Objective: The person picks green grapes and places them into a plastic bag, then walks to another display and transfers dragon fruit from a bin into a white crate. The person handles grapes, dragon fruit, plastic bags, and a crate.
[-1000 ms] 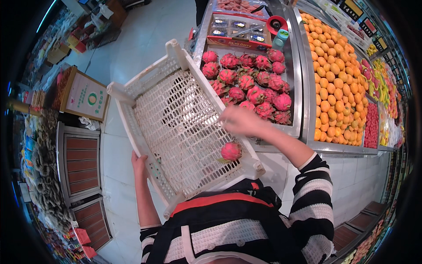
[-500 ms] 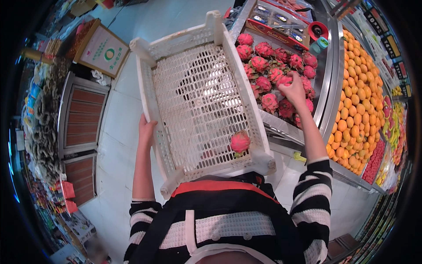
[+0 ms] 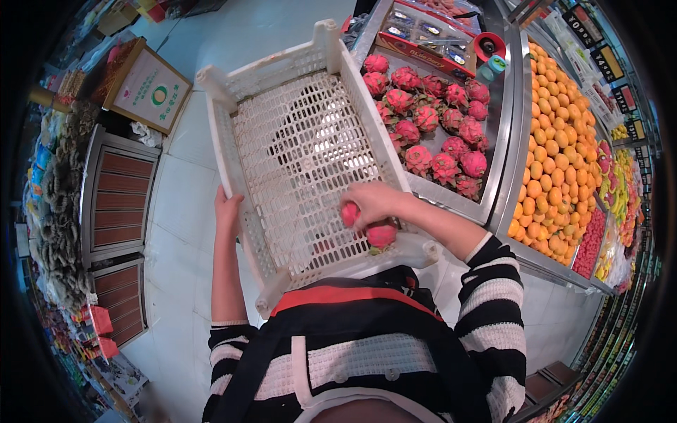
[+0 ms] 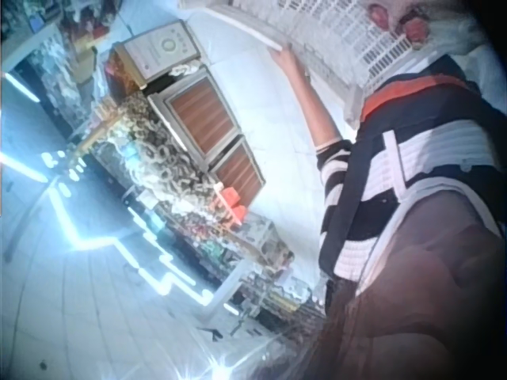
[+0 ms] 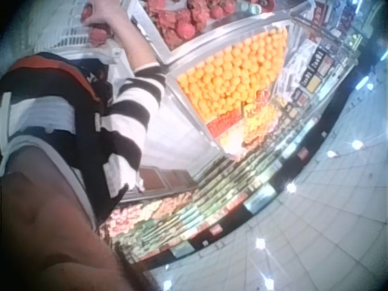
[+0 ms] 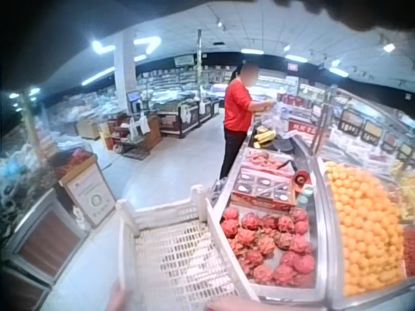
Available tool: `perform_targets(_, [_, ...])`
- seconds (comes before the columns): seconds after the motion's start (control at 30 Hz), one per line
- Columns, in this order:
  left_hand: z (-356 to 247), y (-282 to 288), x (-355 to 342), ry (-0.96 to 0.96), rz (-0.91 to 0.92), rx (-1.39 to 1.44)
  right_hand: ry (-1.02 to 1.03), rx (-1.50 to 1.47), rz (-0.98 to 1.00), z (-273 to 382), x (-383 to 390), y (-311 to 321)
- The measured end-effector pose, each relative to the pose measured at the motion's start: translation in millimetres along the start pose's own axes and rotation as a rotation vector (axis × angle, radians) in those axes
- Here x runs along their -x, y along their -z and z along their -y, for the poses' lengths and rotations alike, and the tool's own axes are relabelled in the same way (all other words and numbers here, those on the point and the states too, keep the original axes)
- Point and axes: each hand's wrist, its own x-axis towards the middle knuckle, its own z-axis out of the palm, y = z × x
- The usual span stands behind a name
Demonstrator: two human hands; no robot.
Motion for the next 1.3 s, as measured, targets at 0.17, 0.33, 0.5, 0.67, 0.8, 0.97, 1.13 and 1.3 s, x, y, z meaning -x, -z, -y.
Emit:
perform_targets(0.17, [5.0,-0.5,-1.7,0.017,-0.003,0.048,-0.006,-0.294,-0.214,-11.4,21.5,22.9])
perform_targets(0.33, [7.2,1.5,-2.9,0.006,-0.003,0.059,-0.503,-0.038,-0.976,-118.5,54.7,49.6])
perform_targets(0.5, [8.5,3.8,-5.0,0.003,-0.002,0.059,-0.769,0.124,-0.513,-176.9,55.3,-3.5])
perform_targets(0.67, [9.3,5.2,-5.6,0.012,0.0,0.057,-0.877,-0.008,-0.619,-139.6,66.2,25.4])
perform_targets(0.8, [12.9,5.0,-4.4,0.02,-0.019,0.031,-0.461,-0.271,-1.014,-75.5,85.4,65.0])
perform_targets(0.97, [14.8,5.8,-4.7,-0.022,0.008,0.02,0.139,-0.27,-0.737,5.2,37.3,44.3])
perform_targets(1.13, [16.5,4.7,-3.1,-0.022,-0.008,0.034,0.065,0.045,-0.333,13.9,-20.2,7.8])
perform_targets(1.3, [18.8,5.6,0.9,0.022,0.014,0.04,0.167,-0.033,-0.28,19.5,-29.4,-11.7])
